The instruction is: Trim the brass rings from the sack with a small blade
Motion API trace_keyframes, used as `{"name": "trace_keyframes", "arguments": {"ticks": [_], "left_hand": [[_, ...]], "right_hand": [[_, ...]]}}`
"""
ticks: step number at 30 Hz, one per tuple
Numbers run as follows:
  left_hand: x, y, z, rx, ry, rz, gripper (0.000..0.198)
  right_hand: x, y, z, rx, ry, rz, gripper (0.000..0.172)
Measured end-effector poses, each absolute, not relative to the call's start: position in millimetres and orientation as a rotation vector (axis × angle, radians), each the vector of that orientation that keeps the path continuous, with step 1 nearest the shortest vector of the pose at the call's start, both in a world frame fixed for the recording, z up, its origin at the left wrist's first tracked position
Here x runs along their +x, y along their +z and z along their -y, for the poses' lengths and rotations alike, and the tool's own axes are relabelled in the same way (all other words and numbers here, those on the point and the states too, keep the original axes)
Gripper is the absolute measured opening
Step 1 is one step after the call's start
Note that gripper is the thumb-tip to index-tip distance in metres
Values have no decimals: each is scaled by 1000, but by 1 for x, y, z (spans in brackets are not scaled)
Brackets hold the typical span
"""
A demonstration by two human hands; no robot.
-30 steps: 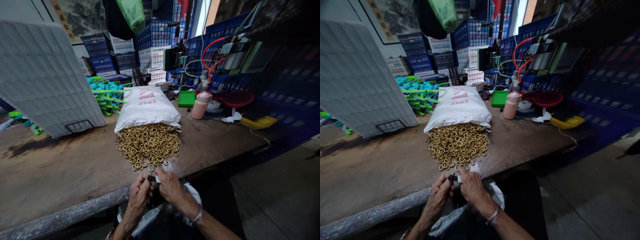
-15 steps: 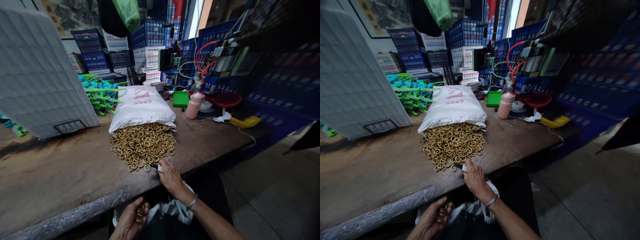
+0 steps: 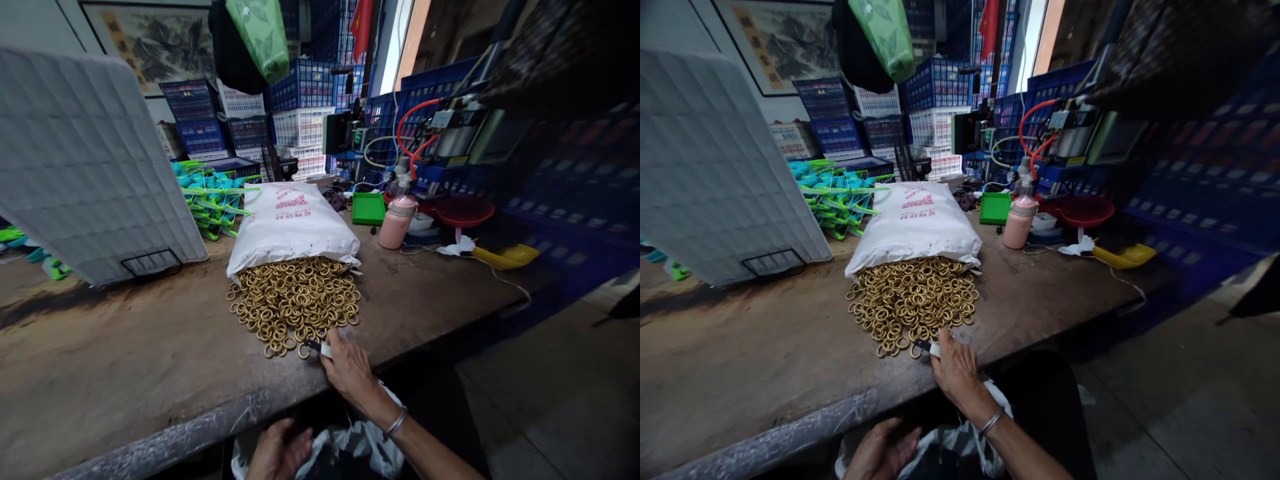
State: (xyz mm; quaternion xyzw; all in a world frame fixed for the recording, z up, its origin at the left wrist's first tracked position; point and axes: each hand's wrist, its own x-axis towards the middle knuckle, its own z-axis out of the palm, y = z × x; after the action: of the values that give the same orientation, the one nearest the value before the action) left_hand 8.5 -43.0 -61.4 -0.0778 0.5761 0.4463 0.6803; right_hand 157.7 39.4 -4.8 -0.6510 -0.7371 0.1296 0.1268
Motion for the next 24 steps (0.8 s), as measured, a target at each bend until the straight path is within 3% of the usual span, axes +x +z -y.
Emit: {"name": "trace_keyframes", "arguments": {"ticks": [6, 8, 12, 17, 24], "left_hand": [[11, -50, 51, -76, 989, -1328, 14], [13, -44, 56, 63, 966, -1301, 21], [18, -26, 58, 428, 960, -1320, 40], [17, 0, 40, 920, 1246, -1420, 34], [7, 2, 19, 1218, 1167, -1362, 16]], "right_hand": [[162, 2, -38, -1745, 592, 2039, 8], [161, 2, -38, -1652, 745, 1953, 1], [156, -2, -36, -1510, 1142, 1716, 7], [152, 2, -30, -1376, 1523, 1460, 3], [150, 16, -23, -1324, 1833, 1239, 5]]}}
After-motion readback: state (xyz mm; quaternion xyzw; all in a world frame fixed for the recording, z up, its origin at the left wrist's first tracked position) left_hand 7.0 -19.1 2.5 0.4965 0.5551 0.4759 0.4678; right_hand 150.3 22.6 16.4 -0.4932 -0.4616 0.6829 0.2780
